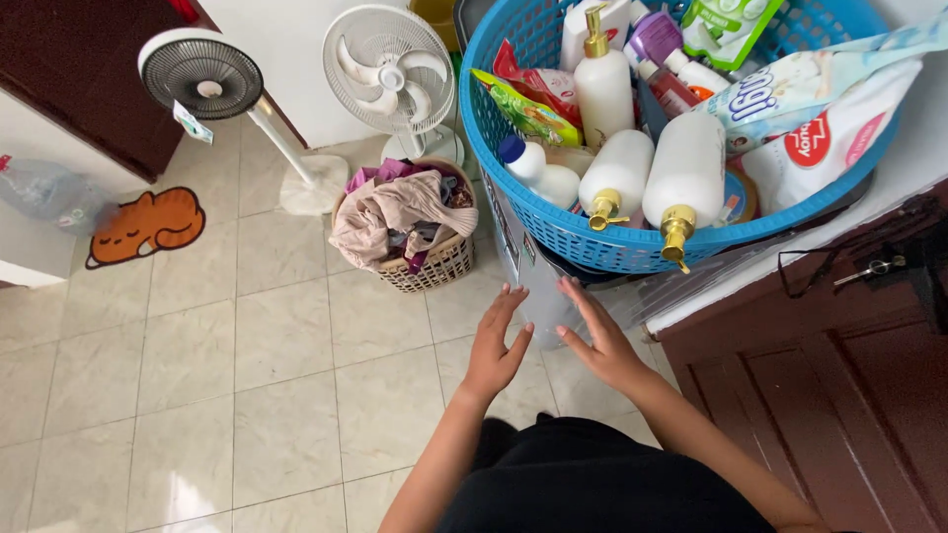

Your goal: Transferring bottles of toilet cleaner, conditioner, and shampoo from a laundry basket to a bathroom shelf.

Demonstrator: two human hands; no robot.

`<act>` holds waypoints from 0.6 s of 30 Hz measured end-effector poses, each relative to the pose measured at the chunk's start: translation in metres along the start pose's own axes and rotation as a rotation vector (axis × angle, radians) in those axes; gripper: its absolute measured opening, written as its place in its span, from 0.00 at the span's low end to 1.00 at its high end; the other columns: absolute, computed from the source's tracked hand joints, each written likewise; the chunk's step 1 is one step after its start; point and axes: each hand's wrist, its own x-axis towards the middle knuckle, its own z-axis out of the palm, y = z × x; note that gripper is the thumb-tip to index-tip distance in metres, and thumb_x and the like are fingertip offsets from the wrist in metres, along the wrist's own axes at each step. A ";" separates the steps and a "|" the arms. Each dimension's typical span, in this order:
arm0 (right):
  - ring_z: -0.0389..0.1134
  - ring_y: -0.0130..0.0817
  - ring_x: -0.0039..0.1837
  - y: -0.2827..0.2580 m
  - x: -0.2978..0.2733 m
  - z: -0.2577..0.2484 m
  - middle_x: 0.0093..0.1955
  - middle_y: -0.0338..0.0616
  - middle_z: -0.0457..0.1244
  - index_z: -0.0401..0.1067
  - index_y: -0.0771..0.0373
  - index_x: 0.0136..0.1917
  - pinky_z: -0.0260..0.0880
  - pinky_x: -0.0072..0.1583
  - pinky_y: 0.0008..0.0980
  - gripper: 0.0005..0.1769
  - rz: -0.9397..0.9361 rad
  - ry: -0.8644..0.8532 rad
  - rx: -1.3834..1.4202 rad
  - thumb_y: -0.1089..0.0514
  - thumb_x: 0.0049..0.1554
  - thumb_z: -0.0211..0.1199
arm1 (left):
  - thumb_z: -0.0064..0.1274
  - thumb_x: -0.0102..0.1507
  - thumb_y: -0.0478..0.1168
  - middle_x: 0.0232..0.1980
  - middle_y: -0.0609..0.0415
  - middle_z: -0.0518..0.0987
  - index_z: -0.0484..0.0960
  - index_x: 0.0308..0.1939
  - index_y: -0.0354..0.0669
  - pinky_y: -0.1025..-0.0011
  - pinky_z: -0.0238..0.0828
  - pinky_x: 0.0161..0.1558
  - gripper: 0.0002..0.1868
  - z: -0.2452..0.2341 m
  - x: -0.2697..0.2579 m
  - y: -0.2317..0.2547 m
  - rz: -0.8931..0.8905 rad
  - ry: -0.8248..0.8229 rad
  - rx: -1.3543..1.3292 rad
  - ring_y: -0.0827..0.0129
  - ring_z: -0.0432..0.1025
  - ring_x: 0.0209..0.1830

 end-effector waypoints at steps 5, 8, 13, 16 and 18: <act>0.44 0.49 0.81 0.014 -0.004 -0.009 0.79 0.54 0.51 0.50 0.65 0.81 0.42 0.77 0.49 0.39 0.045 0.057 -0.034 0.62 0.60 0.58 | 0.51 0.66 0.39 0.67 0.39 0.73 0.72 0.68 0.40 0.50 0.54 0.72 0.25 0.012 0.019 -0.021 -0.005 -0.002 -0.074 0.41 0.58 0.75; 0.45 0.48 0.81 0.020 -0.019 -0.018 0.80 0.53 0.51 0.50 0.64 0.81 0.43 0.77 0.48 0.38 0.119 0.108 -0.045 0.62 0.61 0.58 | 0.52 0.66 0.39 0.67 0.39 0.73 0.72 0.68 0.40 0.49 0.53 0.72 0.25 0.014 0.038 -0.034 0.015 -0.052 -0.138 0.42 0.58 0.75; 0.47 0.55 0.80 0.029 -0.026 -0.023 0.77 0.56 0.53 0.53 0.66 0.79 0.46 0.76 0.53 0.36 0.289 0.281 -0.130 0.62 0.60 0.58 | 0.55 0.63 0.39 0.67 0.38 0.73 0.71 0.69 0.37 0.49 0.55 0.70 0.29 0.012 0.079 -0.065 0.124 -0.240 -0.280 0.41 0.61 0.72; 0.49 0.53 0.80 0.026 -0.020 -0.005 0.76 0.53 0.55 0.57 0.63 0.78 0.49 0.75 0.53 0.33 0.395 0.434 -0.177 0.61 0.60 0.59 | 0.59 0.60 0.37 0.68 0.40 0.73 0.72 0.69 0.38 0.49 0.55 0.70 0.32 0.001 0.097 -0.078 0.175 -0.392 -0.355 0.44 0.62 0.72; 0.53 0.58 0.77 0.036 -0.017 0.015 0.71 0.61 0.58 0.59 0.66 0.75 0.56 0.73 0.54 0.33 0.487 0.566 -0.274 0.61 0.58 0.63 | 0.60 0.59 0.36 0.68 0.41 0.73 0.72 0.69 0.39 0.51 0.55 0.71 0.33 -0.013 0.113 -0.084 0.237 -0.490 -0.380 0.45 0.62 0.72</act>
